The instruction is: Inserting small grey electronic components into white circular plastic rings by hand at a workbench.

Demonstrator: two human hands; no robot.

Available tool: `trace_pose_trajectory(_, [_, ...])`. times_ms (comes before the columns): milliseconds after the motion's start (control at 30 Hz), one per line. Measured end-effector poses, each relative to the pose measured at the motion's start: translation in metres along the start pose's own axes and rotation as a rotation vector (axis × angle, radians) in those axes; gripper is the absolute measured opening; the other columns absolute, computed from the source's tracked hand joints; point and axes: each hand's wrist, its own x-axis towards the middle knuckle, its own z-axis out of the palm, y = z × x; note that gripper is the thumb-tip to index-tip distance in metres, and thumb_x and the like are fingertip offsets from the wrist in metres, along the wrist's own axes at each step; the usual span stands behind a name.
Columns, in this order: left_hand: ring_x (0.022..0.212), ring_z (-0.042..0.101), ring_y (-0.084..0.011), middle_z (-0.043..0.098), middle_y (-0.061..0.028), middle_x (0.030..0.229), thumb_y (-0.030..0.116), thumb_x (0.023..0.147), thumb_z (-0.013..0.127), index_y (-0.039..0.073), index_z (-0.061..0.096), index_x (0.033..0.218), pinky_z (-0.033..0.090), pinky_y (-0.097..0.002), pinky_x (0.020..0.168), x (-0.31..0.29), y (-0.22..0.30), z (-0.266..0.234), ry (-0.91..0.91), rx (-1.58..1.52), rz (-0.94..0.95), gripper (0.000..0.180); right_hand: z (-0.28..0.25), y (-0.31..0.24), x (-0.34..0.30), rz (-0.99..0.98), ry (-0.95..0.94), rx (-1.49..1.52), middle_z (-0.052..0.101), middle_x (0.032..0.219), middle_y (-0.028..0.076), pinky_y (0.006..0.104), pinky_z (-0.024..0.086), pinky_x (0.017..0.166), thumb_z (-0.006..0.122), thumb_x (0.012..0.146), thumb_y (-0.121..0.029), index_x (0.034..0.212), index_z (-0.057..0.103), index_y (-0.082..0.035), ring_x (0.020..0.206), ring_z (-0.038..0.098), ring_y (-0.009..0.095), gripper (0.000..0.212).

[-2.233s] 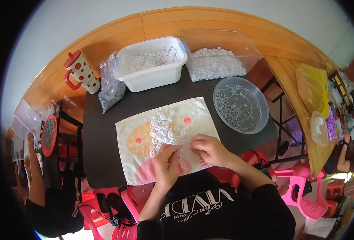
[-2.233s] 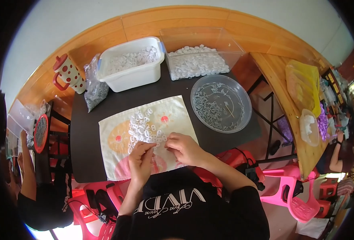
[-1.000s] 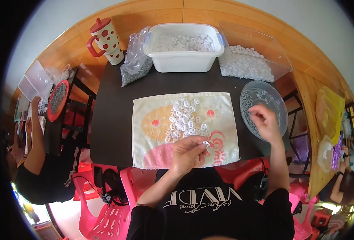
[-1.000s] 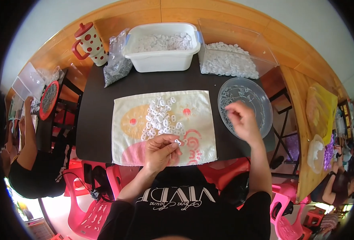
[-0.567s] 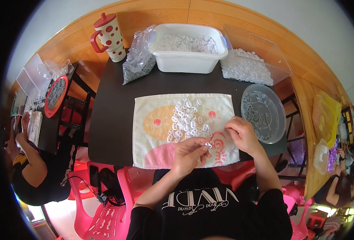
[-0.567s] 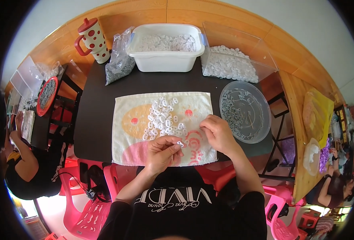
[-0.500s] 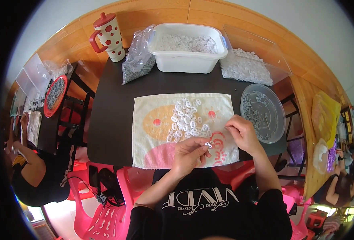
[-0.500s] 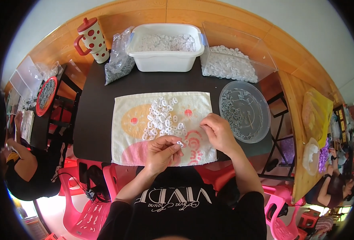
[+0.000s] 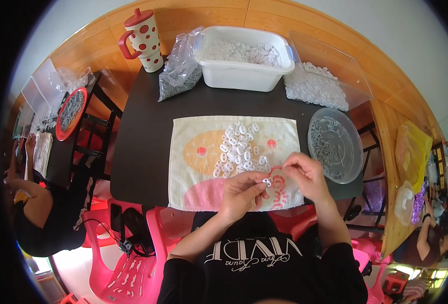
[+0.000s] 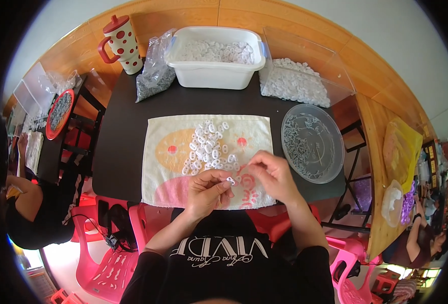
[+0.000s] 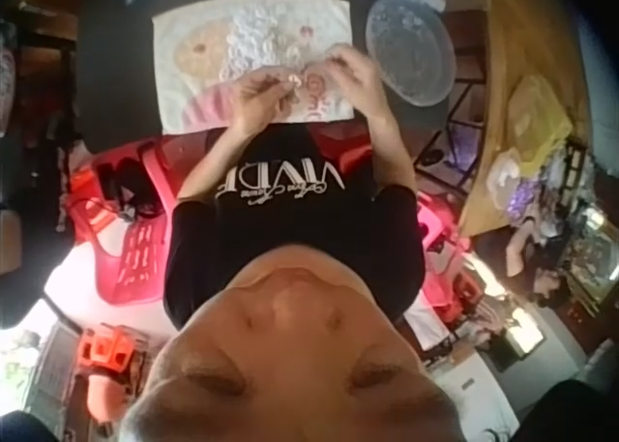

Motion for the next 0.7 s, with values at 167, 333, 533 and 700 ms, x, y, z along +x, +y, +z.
trace_pose_trajectory(167, [0.070, 0.070, -0.0145, 0.071, -0.0098, 0.091, -0.008, 0.093, 0.061, -0.002, 0.066, 0.112, 0.054, -0.0233, 0.056, -0.001, 0.003, 0.004, 0.033, 0.057, -0.003, 0.020, 0.018, -0.007, -0.009, -0.080, -0.097, -0.017, 0.062, 0.079, 0.005, 0.0232, 0.047, 0.066, 0.061, 0.093, 0.001, 0.090, 0.061, 0.002, 0.071, 0.059, 0.011, 0.003])
trace_pose_trajectory(333, [0.065, 0.069, -0.0125, 0.071, -0.0085, 0.088, -0.007, 0.093, 0.062, -0.002, 0.066, 0.113, 0.049, -0.0209, 0.046, -0.001, 0.002, 0.007, 0.059, 0.061, 0.029, 0.021, 0.023, -0.006, -0.008, -0.084, -0.111, -0.035, 0.063, 0.079, 0.006, 0.0251, 0.047, 0.064, 0.061, 0.094, -0.001, 0.090, 0.061, 0.002, 0.069, 0.059, 0.013, 0.005])
trace_pose_trajectory(533, [0.063, 0.067, -0.0102, 0.070, -0.0064, 0.083, -0.006, 0.093, 0.064, -0.001, 0.066, 0.113, 0.047, -0.0204, 0.045, -0.001, 0.004, 0.008, 0.044, 0.104, 0.025, 0.021, 0.026, -0.003, -0.007, -0.149, -0.107, -0.030, 0.056, 0.075, 0.006, 0.0250, 0.042, 0.055, 0.062, 0.092, 0.002, 0.088, 0.058, 0.003, 0.060, 0.055, 0.011, 0.007])
trace_pose_trajectory(700, [0.062, 0.066, -0.0092, 0.069, -0.0060, 0.082, -0.005, 0.093, 0.064, -0.001, 0.066, 0.112, 0.048, -0.0203, 0.045, -0.002, 0.006, 0.010, 0.069, 0.113, -0.001, 0.020, 0.029, -0.004, -0.007, -0.166, -0.098, -0.055, 0.053, 0.073, 0.007, 0.0289, 0.042, 0.054, 0.063, 0.092, 0.000, 0.086, 0.057, 0.002, 0.058, 0.055, 0.016, 0.009])
